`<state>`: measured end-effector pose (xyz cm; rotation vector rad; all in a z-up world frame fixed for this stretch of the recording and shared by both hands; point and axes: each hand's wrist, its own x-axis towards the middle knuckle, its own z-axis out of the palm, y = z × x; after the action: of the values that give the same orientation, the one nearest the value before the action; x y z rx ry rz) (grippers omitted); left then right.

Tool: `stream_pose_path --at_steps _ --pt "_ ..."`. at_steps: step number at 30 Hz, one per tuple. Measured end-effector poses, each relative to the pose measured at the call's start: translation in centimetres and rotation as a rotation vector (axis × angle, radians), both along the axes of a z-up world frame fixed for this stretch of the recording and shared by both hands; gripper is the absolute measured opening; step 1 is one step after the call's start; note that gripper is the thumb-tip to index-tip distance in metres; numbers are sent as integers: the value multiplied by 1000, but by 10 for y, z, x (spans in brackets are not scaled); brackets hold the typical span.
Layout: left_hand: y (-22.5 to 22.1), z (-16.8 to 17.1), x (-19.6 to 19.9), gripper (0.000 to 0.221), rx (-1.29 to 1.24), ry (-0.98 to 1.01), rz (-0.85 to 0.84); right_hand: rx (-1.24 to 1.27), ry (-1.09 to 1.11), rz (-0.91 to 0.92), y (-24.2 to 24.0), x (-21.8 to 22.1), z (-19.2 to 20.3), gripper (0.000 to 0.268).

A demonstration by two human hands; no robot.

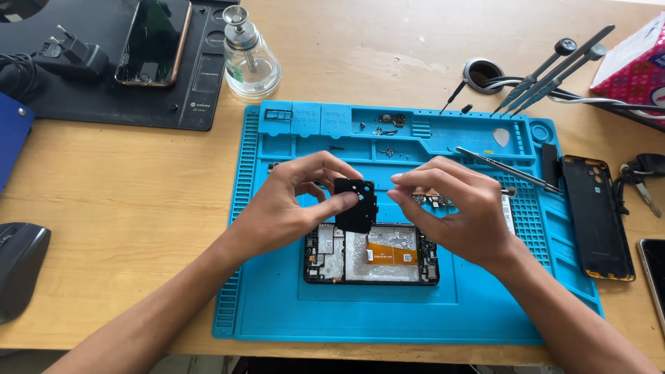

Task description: The person handles a disassembled smartphone, peeling back a protective film from the screen assembly and manipulating the internal ribbon cable. They then pick up a black internal component and wipe it with a white cloth.

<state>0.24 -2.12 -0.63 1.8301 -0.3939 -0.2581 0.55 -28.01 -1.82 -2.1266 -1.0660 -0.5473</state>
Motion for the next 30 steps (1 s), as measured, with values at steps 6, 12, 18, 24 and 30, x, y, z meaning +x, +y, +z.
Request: stream_pose_path --at_steps 6,12,18,24,30 --pt "-6 4 -10 24 -2 -139 -137 114 363 7 16 -13 2 27" --pt "-9 3 -7 28 -49 26 -7 266 679 -34 17 -13 4 18" --pt "-6 -3 0 33 30 112 7 300 789 -42 19 -7 4 18" --pt "-3 -7 4 32 -86 106 -17 297 740 -78 15 -5 10 17" --pt "6 -14 11 37 -107 47 15 389 310 -134 -74 19 13 32"
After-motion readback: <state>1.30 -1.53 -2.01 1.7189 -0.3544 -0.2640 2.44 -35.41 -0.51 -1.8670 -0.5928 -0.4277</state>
